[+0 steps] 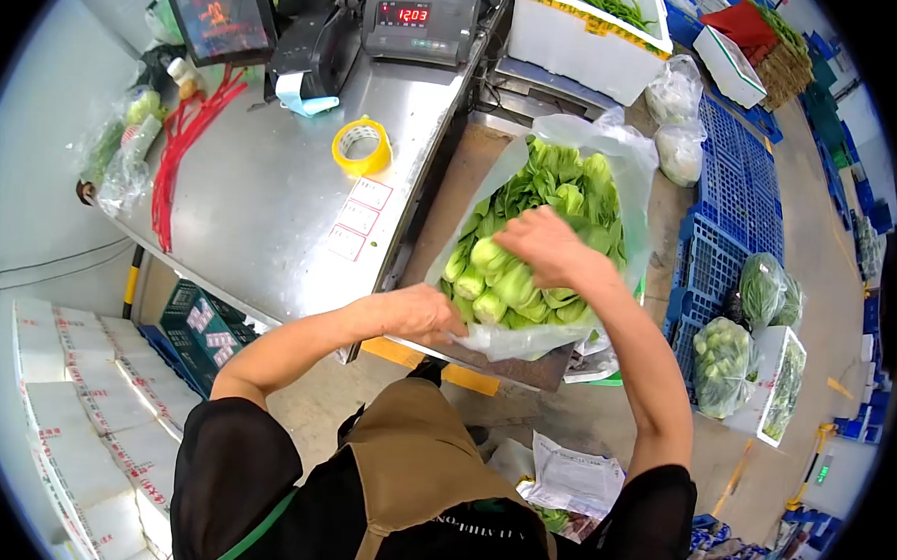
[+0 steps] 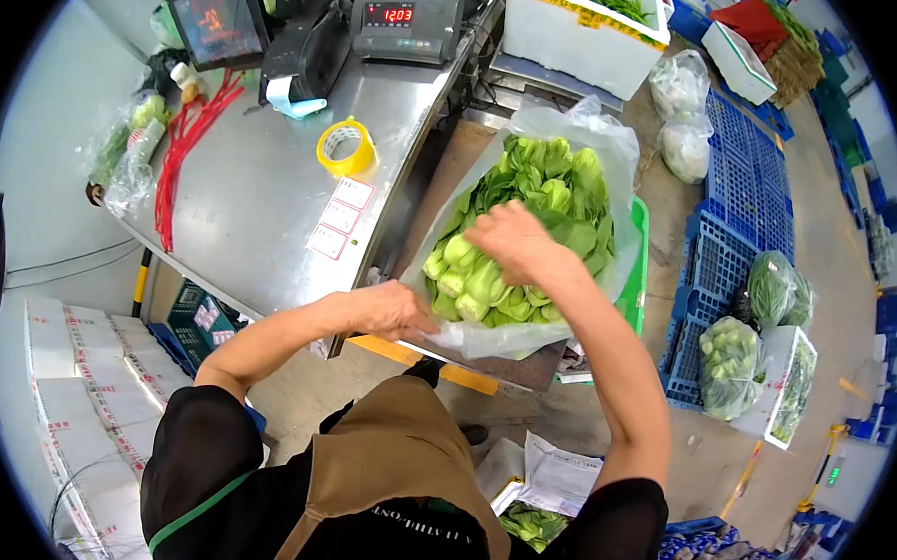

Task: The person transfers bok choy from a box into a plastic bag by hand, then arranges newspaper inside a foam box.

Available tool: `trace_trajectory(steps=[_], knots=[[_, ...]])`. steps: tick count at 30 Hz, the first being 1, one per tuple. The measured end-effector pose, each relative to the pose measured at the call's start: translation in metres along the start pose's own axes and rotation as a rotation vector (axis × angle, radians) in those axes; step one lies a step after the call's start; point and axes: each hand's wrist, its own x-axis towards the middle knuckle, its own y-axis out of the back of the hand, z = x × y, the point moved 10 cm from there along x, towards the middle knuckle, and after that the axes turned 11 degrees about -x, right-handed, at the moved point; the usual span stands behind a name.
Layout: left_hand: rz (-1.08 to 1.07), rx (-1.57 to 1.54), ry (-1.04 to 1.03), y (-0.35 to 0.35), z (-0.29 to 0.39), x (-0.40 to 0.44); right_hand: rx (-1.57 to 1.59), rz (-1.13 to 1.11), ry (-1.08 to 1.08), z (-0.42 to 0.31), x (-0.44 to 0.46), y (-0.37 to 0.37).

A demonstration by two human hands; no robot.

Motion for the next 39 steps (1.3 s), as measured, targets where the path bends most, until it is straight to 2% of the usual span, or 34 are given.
trace_trajectory(steps=[1, 3, 4, 7, 8, 11, 14, 17, 21, 22, 25, 27, 29, 31, 33, 35, 36, 37, 38, 39], knots=[[0.014, -0.041, -0.024, 0.007, 0.006, 0.000, -0.032, -0.131, 0.077, -0.010, 0.023, -0.016], [0.041, -0.120, -0.066, 0.022, 0.023, 0.002, -0.034, -0.190, 0.211, -0.028, 0.060, -0.047], [0.146, -0.167, -0.191, 0.028, 0.031, 0.001, -0.195, -0.209, 0.297, -0.035, 0.079, -0.072], [0.122, -0.214, -0.167, 0.028, 0.026, 0.008, -0.148, -0.213, 0.379, -0.045, 0.115, -0.110], [0.136, -0.264, -0.145, 0.030, 0.020, 0.008, -0.122, -0.172, 0.372, -0.041, 0.124, -0.128], [0.175, -0.260, -0.068, 0.039, 0.005, 0.002, -0.112, 0.119, 0.220, -0.032, 0.120, -0.097], [0.260, -0.318, -0.072, 0.044, 0.003, 0.002, -0.149, 0.338, -0.043, -0.030, 0.086, -0.045], [0.250, -0.342, -0.081, 0.039, 0.009, 0.010, 0.006, 0.181, -0.045, -0.054, 0.072, -0.041], [0.234, -0.438, -0.220, 0.041, 0.040, 0.017, 0.176, 0.551, -0.182, -0.056, 0.058, -0.086], [0.181, -0.372, -0.235, 0.036, 0.050, 0.017, 0.254, 0.529, -0.206, -0.054, 0.062, -0.098], [0.167, -0.466, -0.109, 0.031, 0.040, 0.020, 0.205, 0.330, -0.267, -0.052, 0.073, -0.129], [0.193, -0.438, 0.001, 0.034, 0.030, 0.026, 0.324, 0.231, -0.245, -0.058, 0.083, -0.145], [0.227, -0.354, 0.028, 0.037, 0.027, 0.033, 0.404, 0.358, -0.213, -0.055, 0.073, -0.140], [0.251, -0.252, 0.109, 0.037, 0.028, 0.033, 0.457, 0.705, -0.183, -0.053, 0.031, -0.092], [0.220, -0.178, 0.103, 0.034, 0.053, 0.048, 0.470, 0.814, -0.311, -0.044, -0.030, -0.064], [0.065, -0.057, 0.231, 0.013, 0.058, 0.058, 0.580, 1.027, -0.658, -0.040, -0.131, -0.062], [0.126, 0.017, 0.210, 0.012, 0.065, 0.063, 0.673, 1.095, -0.817, -0.041, -0.183, -0.070], [0.174, -0.032, 0.306, 0.014, 0.075, 0.067, 0.760, 1.180, -0.967, -0.052, -0.232, -0.083], [0.178, 0.102, 0.346, 0.011, 0.079, 0.068, 0.778, 1.294, -1.182, -0.073, -0.287, -0.106], [0.182, 0.211, 0.330, 0.012, 0.089, 0.064, 0.763, 1.295, -1.398, -0.100, -0.323, -0.140]])
